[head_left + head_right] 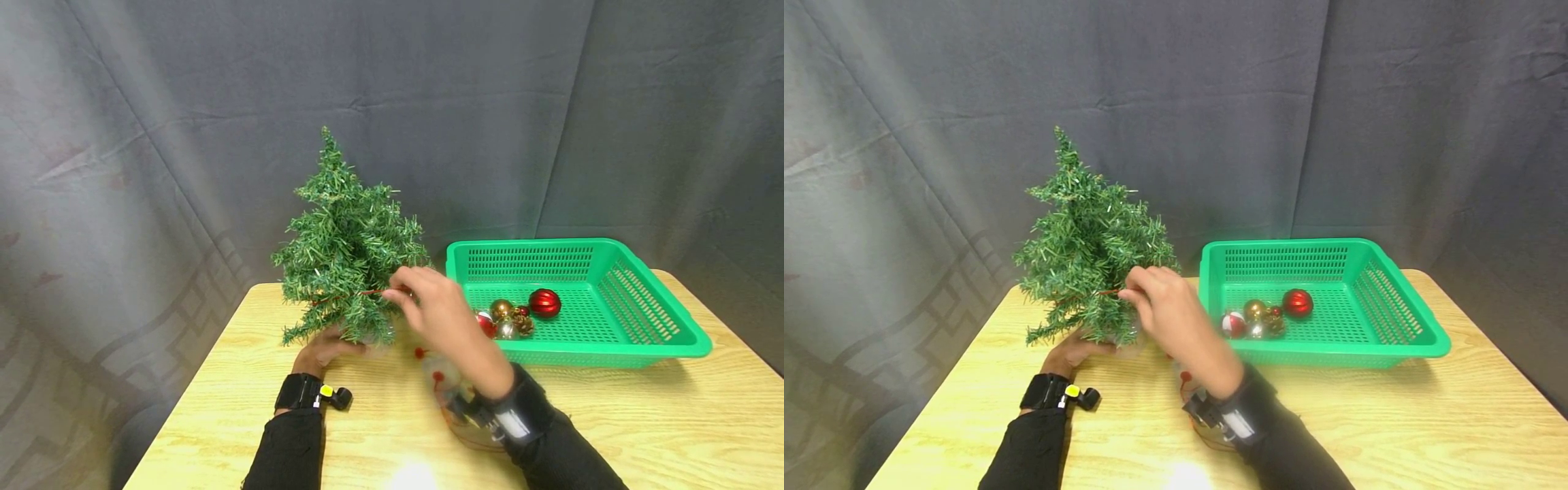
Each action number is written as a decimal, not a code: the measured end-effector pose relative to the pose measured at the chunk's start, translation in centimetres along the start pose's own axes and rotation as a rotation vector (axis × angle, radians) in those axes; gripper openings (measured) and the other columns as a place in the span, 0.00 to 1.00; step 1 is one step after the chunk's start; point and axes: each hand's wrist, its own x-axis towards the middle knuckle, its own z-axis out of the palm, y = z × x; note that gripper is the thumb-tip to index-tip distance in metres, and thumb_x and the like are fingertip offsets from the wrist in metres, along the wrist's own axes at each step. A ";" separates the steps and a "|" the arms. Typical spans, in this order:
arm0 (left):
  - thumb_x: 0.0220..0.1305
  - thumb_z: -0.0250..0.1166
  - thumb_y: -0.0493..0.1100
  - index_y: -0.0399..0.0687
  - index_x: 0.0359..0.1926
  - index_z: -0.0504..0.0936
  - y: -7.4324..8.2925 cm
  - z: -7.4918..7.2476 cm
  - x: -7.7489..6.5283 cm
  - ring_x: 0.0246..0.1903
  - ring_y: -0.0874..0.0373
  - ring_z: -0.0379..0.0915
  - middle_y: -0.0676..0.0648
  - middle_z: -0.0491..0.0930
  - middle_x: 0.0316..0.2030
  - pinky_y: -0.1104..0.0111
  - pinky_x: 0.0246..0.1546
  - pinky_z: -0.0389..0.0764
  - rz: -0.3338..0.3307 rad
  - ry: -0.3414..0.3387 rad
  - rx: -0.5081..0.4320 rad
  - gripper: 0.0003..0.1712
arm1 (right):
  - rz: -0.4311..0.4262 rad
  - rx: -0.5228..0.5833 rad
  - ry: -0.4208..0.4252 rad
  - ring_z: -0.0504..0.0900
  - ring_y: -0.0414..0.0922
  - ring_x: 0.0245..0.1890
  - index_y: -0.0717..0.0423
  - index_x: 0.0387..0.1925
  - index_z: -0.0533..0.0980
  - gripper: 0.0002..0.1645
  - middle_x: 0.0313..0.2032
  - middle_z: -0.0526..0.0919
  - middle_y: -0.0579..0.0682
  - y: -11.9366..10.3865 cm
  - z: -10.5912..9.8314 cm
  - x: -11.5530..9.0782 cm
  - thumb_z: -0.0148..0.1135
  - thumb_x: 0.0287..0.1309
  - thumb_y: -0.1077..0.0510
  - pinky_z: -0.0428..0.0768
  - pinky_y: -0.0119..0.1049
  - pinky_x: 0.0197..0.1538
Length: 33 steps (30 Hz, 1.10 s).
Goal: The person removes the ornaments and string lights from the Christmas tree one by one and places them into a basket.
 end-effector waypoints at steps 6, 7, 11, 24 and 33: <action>0.43 0.79 0.37 0.53 0.75 0.63 0.0 0.1 -0.2 0.74 0.37 0.53 0.41 0.60 0.75 0.42 0.74 0.51 -0.011 -0.004 -0.033 0.57 | 0.019 0.003 -0.005 0.78 0.40 0.26 0.56 0.33 0.79 0.08 0.28 0.83 0.47 -0.1 0.0 0.0 0.65 0.60 0.54 0.78 0.28 0.32; 0.44 0.78 0.36 0.52 0.75 0.63 0.0 0.1 -0.2 0.73 0.36 0.55 0.40 0.60 0.74 0.42 0.74 0.52 0.000 -0.020 -0.040 0.56 | 0.022 0.007 -0.003 0.79 0.41 0.27 0.56 0.34 0.79 0.08 0.29 0.84 0.47 -0.1 0.0 0.0 0.65 0.60 0.54 0.79 0.29 0.33; 0.49 0.76 0.37 0.43 0.78 0.49 0.1 0.1 -0.2 0.72 0.34 0.57 0.34 0.59 0.74 0.42 0.75 0.49 -0.014 -0.083 -0.048 0.61 | 0.025 0.022 0.007 0.82 0.42 0.33 0.55 0.39 0.80 0.08 0.34 0.86 0.48 0.0 0.1 0.0 0.65 0.60 0.57 0.83 0.32 0.39; 0.53 0.75 0.40 0.40 0.78 0.32 0.0 -0.2 0.2 0.77 0.35 0.38 0.34 0.47 0.77 0.40 0.75 0.38 -0.033 -0.169 -0.062 0.68 | 0.030 0.020 -0.012 0.80 0.41 0.34 0.55 0.39 0.84 0.07 0.35 0.85 0.48 0.1 0.1 -0.1 0.65 0.59 0.64 0.81 0.30 0.38; 0.56 0.73 0.34 0.38 0.78 0.48 0.2 0.3 1.1 0.66 0.45 0.69 0.38 0.74 0.65 0.49 0.71 0.64 0.255 -0.293 -0.046 0.56 | 0.038 0.002 -0.045 0.81 0.45 0.41 0.55 0.43 0.82 0.18 0.40 0.85 0.50 0.1 0.0 -0.2 0.60 0.55 0.75 0.83 0.34 0.46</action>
